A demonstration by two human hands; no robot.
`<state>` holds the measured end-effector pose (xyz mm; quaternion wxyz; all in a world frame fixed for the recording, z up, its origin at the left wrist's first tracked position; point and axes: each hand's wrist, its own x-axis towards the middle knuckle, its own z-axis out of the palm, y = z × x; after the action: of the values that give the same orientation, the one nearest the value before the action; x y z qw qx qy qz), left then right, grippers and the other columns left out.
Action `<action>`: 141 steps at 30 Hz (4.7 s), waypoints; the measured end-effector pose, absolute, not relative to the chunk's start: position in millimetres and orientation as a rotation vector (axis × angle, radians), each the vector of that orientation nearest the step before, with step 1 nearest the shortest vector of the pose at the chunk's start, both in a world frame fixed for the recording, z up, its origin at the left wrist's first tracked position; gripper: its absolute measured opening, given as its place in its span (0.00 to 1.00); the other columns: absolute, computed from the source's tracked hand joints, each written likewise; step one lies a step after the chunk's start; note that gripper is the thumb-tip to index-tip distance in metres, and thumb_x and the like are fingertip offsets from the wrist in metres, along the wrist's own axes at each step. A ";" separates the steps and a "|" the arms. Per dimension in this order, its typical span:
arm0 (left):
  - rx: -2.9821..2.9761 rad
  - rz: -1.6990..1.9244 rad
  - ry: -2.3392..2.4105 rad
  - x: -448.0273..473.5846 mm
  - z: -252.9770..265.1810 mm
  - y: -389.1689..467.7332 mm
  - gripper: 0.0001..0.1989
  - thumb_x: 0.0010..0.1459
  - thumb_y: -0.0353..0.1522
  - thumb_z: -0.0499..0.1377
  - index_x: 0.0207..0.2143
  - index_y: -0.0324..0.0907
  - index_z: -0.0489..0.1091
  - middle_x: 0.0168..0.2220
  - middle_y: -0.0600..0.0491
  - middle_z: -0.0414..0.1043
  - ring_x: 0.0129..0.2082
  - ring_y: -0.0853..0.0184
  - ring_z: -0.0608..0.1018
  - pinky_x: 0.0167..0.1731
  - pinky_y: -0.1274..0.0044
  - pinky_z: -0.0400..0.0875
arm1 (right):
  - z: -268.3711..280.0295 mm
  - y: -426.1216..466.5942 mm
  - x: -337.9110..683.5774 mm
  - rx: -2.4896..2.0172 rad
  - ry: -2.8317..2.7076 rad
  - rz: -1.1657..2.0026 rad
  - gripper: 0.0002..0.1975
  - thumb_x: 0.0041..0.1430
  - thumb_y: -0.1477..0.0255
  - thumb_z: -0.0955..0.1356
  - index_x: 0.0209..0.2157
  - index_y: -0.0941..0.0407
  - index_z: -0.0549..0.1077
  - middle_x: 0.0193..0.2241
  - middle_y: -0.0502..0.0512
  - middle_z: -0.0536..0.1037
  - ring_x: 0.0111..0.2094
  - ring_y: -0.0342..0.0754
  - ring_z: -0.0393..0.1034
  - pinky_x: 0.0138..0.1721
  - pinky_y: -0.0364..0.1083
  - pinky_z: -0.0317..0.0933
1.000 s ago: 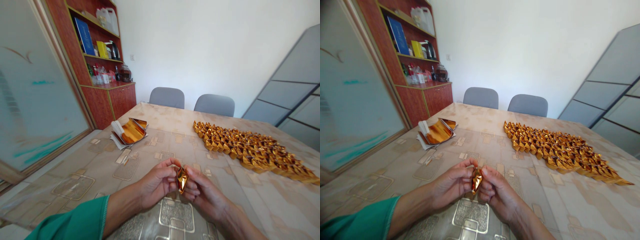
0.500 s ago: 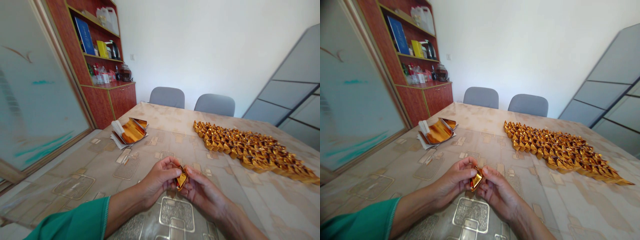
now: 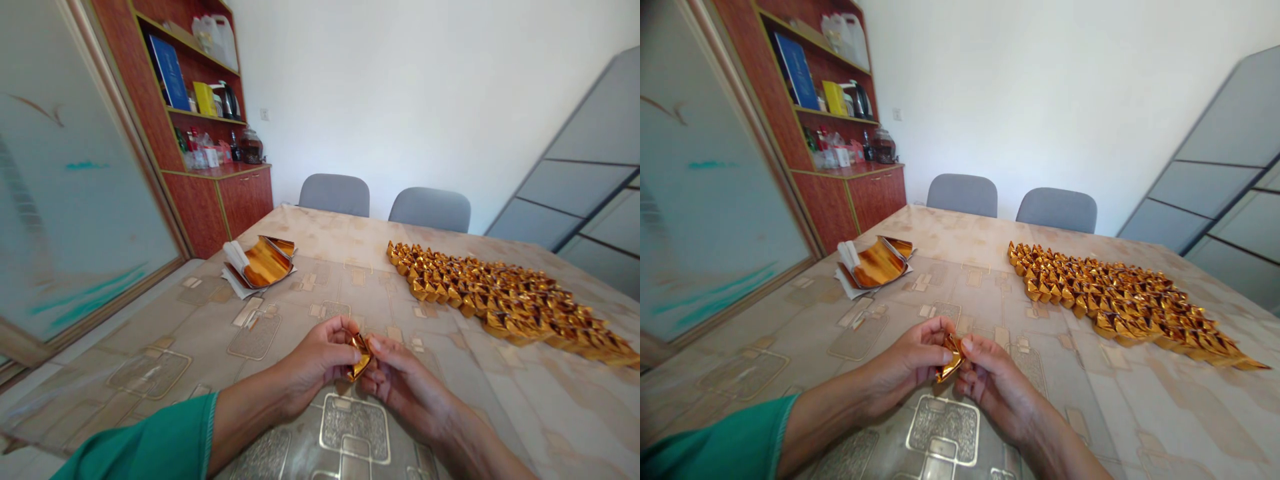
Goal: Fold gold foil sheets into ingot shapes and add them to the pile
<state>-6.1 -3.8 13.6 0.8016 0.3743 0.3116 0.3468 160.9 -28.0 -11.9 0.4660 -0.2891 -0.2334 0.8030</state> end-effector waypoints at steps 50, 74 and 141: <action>1.175 0.984 0.750 -7.9 17.5 -5.2 0.11 0.53 0.35 0.64 0.37 0.42 0.69 0.30 0.56 0.70 0.28 0.70 0.71 0.28 0.78 0.65 | -14.2 -27.4 165.0 -0.640 -0.465 2.115 0.13 0.52 0.67 0.77 0.34 0.61 0.75 0.25 0.49 0.72 0.22 0.35 0.57 0.25 0.38 0.51; 1.184 0.929 0.831 -9.5 9.8 -0.6 0.12 0.55 0.39 0.63 0.34 0.39 0.77 0.26 0.53 0.71 0.24 0.71 0.68 0.24 0.79 0.58 | -12.9 -29.3 163.2 -0.655 -0.609 2.119 0.12 0.53 0.70 0.76 0.37 0.59 0.76 0.22 0.46 0.67 0.23 0.38 0.55 0.27 0.40 0.54; 0.661 0.758 0.633 -11.5 5.1 5.5 0.19 0.49 0.33 0.70 0.40 0.41 0.65 0.32 0.55 0.74 0.25 0.74 0.75 0.26 0.83 0.70 | 1.9 -24.6 167.0 -1.081 -1.120 1.493 0.18 0.52 0.56 0.74 0.30 0.56 0.72 0.23 0.48 0.67 0.24 0.42 0.59 0.27 0.43 0.57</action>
<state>-11.5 5.5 5.1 0.8288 0.3113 0.2980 0.3569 167.0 -24.6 1.9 0.4727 -0.4417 -0.4576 0.6100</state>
